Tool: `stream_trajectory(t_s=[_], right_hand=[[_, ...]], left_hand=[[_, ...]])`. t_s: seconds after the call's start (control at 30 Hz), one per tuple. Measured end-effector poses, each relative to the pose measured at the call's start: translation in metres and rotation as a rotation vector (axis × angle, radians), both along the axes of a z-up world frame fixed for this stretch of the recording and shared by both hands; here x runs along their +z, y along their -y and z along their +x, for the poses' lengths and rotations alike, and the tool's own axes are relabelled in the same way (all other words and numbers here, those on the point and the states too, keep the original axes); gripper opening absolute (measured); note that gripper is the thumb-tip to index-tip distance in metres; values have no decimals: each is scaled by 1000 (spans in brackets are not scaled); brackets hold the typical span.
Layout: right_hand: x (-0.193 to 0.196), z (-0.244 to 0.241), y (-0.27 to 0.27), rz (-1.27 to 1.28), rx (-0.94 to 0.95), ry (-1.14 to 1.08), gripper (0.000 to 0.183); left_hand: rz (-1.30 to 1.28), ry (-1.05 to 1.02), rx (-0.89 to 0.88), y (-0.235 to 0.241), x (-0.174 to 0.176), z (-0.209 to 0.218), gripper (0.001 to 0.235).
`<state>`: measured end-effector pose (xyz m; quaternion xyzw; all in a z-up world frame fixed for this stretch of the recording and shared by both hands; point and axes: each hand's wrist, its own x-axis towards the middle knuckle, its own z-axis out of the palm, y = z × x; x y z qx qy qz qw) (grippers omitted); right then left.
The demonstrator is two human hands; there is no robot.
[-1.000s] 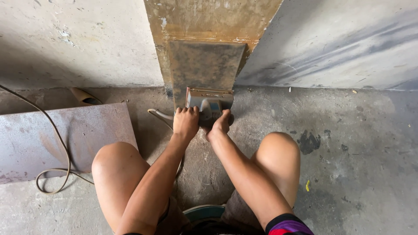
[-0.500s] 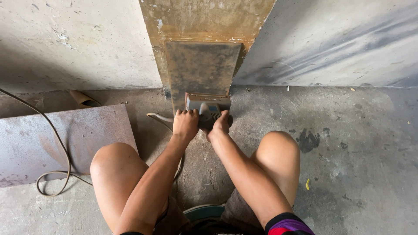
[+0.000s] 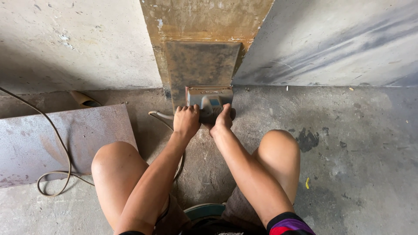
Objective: Using an electric sander to smooth the surface of a metal plate attached to a vertical pillar.
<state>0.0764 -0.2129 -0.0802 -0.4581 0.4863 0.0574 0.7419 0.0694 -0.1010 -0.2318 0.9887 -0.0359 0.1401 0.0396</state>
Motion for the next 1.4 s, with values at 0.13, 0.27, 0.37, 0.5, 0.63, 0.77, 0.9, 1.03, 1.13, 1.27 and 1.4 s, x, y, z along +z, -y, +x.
stream_trajectory(t_s=[0.13, 0.27, 0.37, 0.5, 0.63, 0.77, 0.9, 1.03, 1.13, 1.27, 1.4], right_hand=[[19, -7, -5, -14, 40, 19, 91], [17, -3, -1, -20, 77, 89, 100], [36, -6, -2, -21, 124, 177, 106], [81, -19, -2, -20, 169, 293, 110], [104, -20, -4, -7, 296, 504, 112], [93, -17, -6, -11, 461, 626, 106], [70, -13, -9, 11, 502, 656, 102], [49, -4, -12, 50, 487, 673, 94], [41, -1, -10, 78, 458, 667, 93], [39, 3, -7, 143, 437, 645, 93], [42, 7, -3, 163, 437, 637, 92]], left_hand=[[-41, 23, 9, 0, 17, -1, 43], [-67, 71, 27, -2, 43, -5, 44], [-109, 108, 32, -8, 56, -2, 45], [-118, 230, 45, -14, 74, 4, 47], [-184, 376, 75, -19, 107, 5, 43], [-185, 443, 123, -32, 118, 2, 44], [-191, 439, 154, -42, 127, -6, 41], [-192, 459, 171, -43, 148, -11, 36], [-190, 446, 173, -45, 133, -2, 36], [-164, 466, 203, -39, 133, 1, 37], [-180, 474, 198, -35, 137, 5, 35]])
